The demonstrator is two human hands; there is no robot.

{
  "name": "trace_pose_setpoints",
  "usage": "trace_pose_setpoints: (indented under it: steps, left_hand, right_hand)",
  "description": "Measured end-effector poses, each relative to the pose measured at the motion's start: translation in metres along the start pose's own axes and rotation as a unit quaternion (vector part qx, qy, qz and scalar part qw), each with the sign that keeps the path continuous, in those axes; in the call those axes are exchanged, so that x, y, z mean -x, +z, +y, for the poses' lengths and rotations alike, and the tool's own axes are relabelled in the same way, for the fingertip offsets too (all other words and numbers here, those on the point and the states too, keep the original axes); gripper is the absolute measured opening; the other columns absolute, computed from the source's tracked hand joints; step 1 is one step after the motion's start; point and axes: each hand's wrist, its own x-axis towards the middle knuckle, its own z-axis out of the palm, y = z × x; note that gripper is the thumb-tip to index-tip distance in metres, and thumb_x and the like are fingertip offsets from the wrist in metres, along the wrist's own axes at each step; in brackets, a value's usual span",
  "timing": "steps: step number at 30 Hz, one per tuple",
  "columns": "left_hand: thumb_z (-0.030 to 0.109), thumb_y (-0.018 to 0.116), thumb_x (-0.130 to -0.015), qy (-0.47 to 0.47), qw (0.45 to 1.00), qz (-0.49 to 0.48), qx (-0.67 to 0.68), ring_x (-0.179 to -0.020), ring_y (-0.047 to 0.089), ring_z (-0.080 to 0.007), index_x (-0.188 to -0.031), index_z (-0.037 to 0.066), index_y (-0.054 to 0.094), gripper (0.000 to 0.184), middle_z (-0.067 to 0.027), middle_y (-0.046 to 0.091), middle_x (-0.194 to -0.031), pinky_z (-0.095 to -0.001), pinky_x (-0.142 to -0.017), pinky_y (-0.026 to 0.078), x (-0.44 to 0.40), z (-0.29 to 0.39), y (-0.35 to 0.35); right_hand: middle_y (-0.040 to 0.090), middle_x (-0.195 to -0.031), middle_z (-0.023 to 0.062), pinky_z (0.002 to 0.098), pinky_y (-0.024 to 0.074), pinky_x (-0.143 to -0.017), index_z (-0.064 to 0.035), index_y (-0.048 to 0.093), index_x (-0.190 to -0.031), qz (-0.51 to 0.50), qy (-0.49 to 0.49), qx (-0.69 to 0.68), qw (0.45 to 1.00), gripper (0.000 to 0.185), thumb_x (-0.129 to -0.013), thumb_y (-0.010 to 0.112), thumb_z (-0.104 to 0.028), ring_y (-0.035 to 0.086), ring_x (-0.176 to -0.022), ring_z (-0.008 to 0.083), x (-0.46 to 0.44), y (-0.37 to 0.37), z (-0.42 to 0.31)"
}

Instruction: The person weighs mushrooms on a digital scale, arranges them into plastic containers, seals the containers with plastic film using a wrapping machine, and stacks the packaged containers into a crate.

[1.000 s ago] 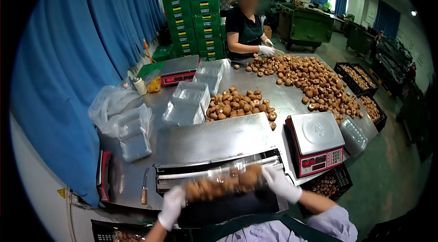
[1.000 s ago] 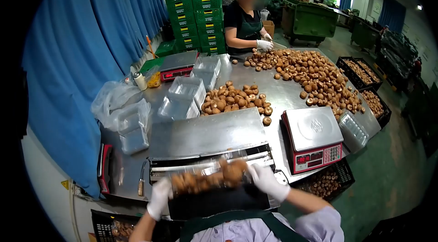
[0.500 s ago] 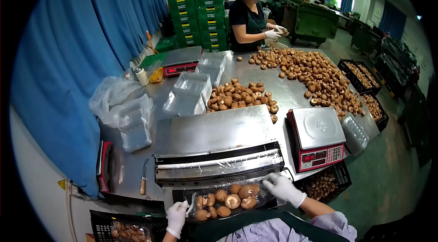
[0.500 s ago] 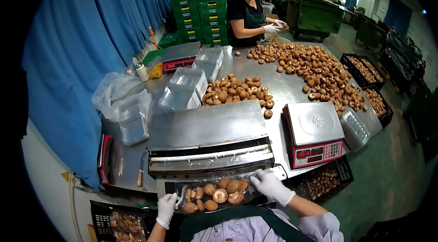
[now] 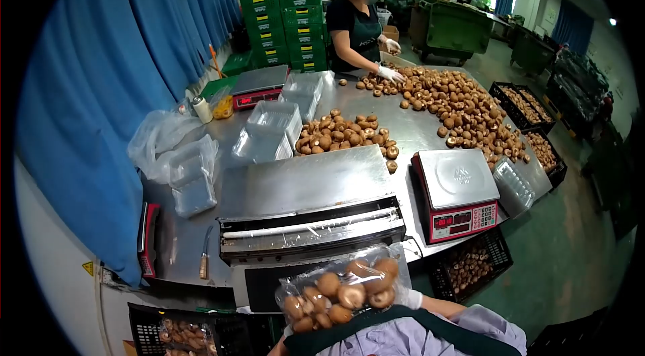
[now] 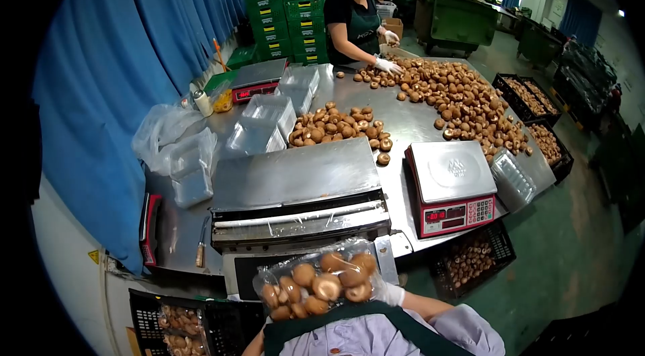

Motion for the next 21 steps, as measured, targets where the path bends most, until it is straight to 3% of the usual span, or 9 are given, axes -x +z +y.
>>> trace_pose_setpoints:
  steps: [9, 12, 14, 16, 17, 18, 19, 20, 21]
  left_hand:
    - [0.018, 0.053, -0.090, -0.030, 0.999, -0.034, 0.016, -0.076, 0.063, -0.0190, -0.102, 0.005, 0.063, 0.020, -0.0100, 0.066, -0.084, -0.0307, -0.070, 0.049, 0.025, -0.005, -0.007]
    - [0.017, 0.052, -0.090, -0.025, 0.998, -0.049, 0.020, -0.076, 0.063, -0.0193, -0.104, 0.005, 0.062, 0.021, -0.0104, 0.065, -0.083, -0.0305, -0.069, 0.049, 0.025, -0.007, -0.004]
    - [0.017, 0.052, -0.090, -0.019, 0.998, -0.061, 0.026, -0.075, 0.062, -0.0195, -0.105, 0.005, 0.061, 0.021, -0.0107, 0.065, -0.083, -0.0304, -0.069, 0.049, 0.021, -0.006, -0.001]
    - [0.017, 0.051, -0.091, -0.008, 0.997, -0.071, 0.031, -0.075, 0.062, -0.0197, -0.107, 0.005, 0.060, 0.022, -0.0109, 0.065, -0.083, -0.0303, -0.069, 0.049, 0.015, -0.005, 0.003]
    - [0.017, 0.051, -0.091, -0.002, 0.996, -0.078, 0.036, -0.075, 0.062, -0.0198, -0.107, 0.005, 0.060, 0.022, -0.0111, 0.064, -0.083, -0.0302, -0.068, 0.049, 0.013, -0.005, 0.006]
    - [0.017, 0.051, -0.091, 0.008, 0.996, -0.084, 0.041, -0.074, 0.062, -0.0199, -0.108, 0.005, 0.059, 0.022, -0.0112, 0.064, -0.083, -0.0302, -0.068, 0.049, 0.012, -0.006, 0.010]
    - [0.017, 0.050, -0.091, 0.017, 0.995, -0.084, 0.047, -0.074, 0.062, -0.0200, -0.109, 0.005, 0.059, 0.023, -0.0113, 0.064, -0.082, -0.0301, -0.068, 0.049, 0.011, -0.006, 0.012]
    - [0.017, 0.050, -0.091, 0.033, 0.994, -0.083, 0.057, -0.074, 0.062, -0.0201, -0.109, 0.005, 0.059, 0.023, -0.0115, 0.064, -0.082, -0.0300, -0.068, 0.049, 0.010, -0.004, 0.015]
    - [0.016, 0.050, -0.092, 0.057, 0.994, -0.073, 0.063, -0.074, 0.061, -0.0202, -0.110, 0.006, 0.058, 0.023, -0.0116, 0.064, -0.082, -0.0300, -0.068, 0.049, 0.009, -0.002, 0.017]
  right_hand:
    - [0.064, -0.099, 0.0090, 0.0278, 0.0514, -0.077, 0.0009, 0.057, -0.110, -0.153, 0.190, 0.164, 0.956, 0.028, -0.098, 0.044, -0.020, 0.060, -0.088, 0.0148, 0.044, 0.026, -0.050]
    - [0.061, -0.106, 0.0079, 0.0273, 0.0478, -0.084, -0.0011, 0.058, -0.112, -0.130, -0.019, 0.302, 0.944, 0.028, -0.098, 0.044, -0.020, 0.058, -0.095, 0.0147, 0.027, 0.073, -0.090]
    - [0.061, -0.104, 0.0116, 0.0315, 0.0467, -0.088, -0.0024, 0.060, -0.108, -0.230, -0.141, 0.039, 0.962, 0.031, -0.097, 0.045, -0.028, 0.055, -0.105, 0.0195, -0.006, 0.047, -0.104]
    - [0.061, -0.108, 0.0168, 0.0370, 0.0422, -0.095, -0.0020, 0.060, -0.107, -0.370, -0.113, -0.186, 0.903, 0.044, -0.095, 0.044, -0.041, 0.050, -0.113, 0.0249, -0.002, 0.083, -0.119]
    - [0.057, -0.116, 0.0237, 0.0430, 0.0320, -0.105, -0.0007, 0.060, -0.110, -0.467, -0.102, -0.204, 0.854, 0.053, -0.092, 0.043, -0.048, 0.046, -0.120, 0.0311, -0.002, 0.105, -0.108]
    - [0.050, -0.123, 0.0293, 0.0501, 0.0205, -0.110, 0.0005, 0.060, -0.114, -0.527, 0.024, -0.144, 0.837, 0.055, -0.093, 0.040, -0.046, 0.039, -0.126, 0.0370, 0.012, 0.131, -0.119]
    - [0.045, -0.129, 0.0318, 0.0555, 0.0213, -0.107, 0.0026, 0.060, -0.115, -0.542, 0.044, -0.022, 0.839, 0.053, -0.094, 0.040, -0.043, 0.034, -0.130, 0.0406, 0.016, 0.140, -0.109]
    - [0.052, -0.120, 0.0279, 0.0525, 0.0359, -0.097, 0.0051, 0.058, -0.114, -0.497, 0.058, 0.093, 0.861, 0.053, -0.095, 0.037, -0.040, 0.044, -0.121, 0.0360, 0.021, 0.147, -0.101]
    - [0.054, -0.113, 0.0246, 0.0461, 0.0424, -0.086, 0.0060, 0.057, -0.114, -0.507, 0.224, -0.070, 0.829, 0.053, -0.095, 0.037, -0.040, 0.051, -0.107, 0.0317, 0.008, 0.125, -0.076]
